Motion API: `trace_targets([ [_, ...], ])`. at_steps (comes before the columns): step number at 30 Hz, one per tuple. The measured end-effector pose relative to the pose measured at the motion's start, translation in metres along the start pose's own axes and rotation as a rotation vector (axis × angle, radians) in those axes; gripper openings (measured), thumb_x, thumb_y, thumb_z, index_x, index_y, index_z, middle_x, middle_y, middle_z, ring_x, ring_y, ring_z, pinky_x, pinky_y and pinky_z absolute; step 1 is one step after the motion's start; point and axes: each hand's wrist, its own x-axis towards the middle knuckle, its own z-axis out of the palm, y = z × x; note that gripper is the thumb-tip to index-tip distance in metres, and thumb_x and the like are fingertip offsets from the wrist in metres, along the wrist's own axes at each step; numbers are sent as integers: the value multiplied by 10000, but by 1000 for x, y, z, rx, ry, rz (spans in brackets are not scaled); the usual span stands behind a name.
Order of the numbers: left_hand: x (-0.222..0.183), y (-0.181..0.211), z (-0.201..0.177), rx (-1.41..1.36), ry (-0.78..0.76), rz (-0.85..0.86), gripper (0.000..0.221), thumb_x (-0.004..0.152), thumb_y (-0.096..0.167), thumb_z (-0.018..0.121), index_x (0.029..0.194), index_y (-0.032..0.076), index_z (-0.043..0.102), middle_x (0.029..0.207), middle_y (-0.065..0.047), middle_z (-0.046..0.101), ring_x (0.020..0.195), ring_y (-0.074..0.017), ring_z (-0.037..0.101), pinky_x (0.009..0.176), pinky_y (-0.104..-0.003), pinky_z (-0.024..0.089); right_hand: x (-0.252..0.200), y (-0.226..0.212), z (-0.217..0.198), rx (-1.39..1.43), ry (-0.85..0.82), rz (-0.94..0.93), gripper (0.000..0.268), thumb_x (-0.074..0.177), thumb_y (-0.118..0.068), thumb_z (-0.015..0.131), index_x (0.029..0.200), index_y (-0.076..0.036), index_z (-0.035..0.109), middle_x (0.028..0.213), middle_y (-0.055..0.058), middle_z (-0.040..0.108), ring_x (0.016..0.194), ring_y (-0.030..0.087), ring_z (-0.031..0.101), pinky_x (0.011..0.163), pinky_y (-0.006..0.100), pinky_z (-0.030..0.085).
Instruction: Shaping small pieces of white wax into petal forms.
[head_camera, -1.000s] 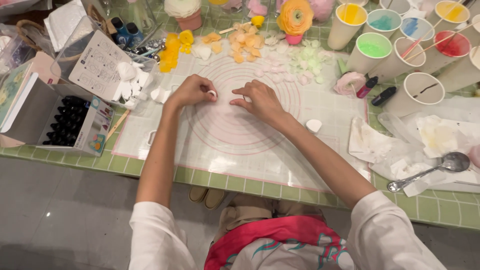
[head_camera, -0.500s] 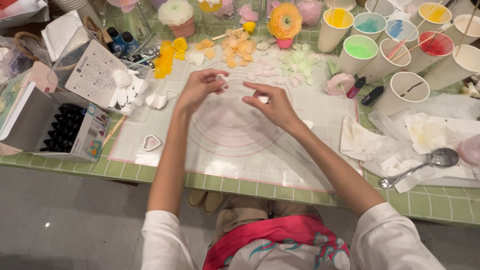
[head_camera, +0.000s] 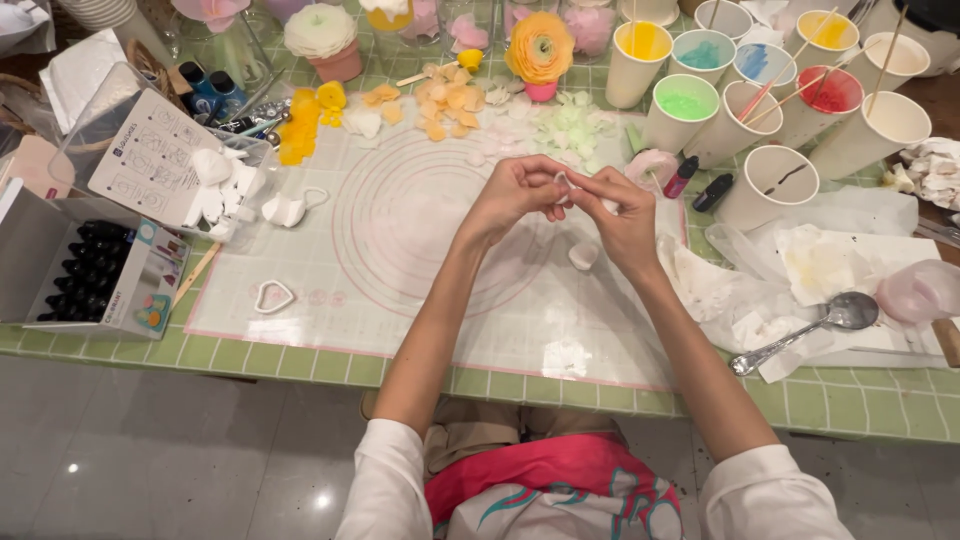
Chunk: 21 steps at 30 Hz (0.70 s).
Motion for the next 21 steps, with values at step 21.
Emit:
trace_targets([
  [21, 1, -31, 13, 112, 215, 77, 147, 954, -15, 667, 1087, -46, 723, 890, -96, 765, 720, -137, 729, 630, -285, 606, -18, 28, -11, 85, 61, 388, 168, 978, -155, 711, 1055, -24, 784, 858, -31, 700, 725, 43, 567, 656, 210, 456],
])
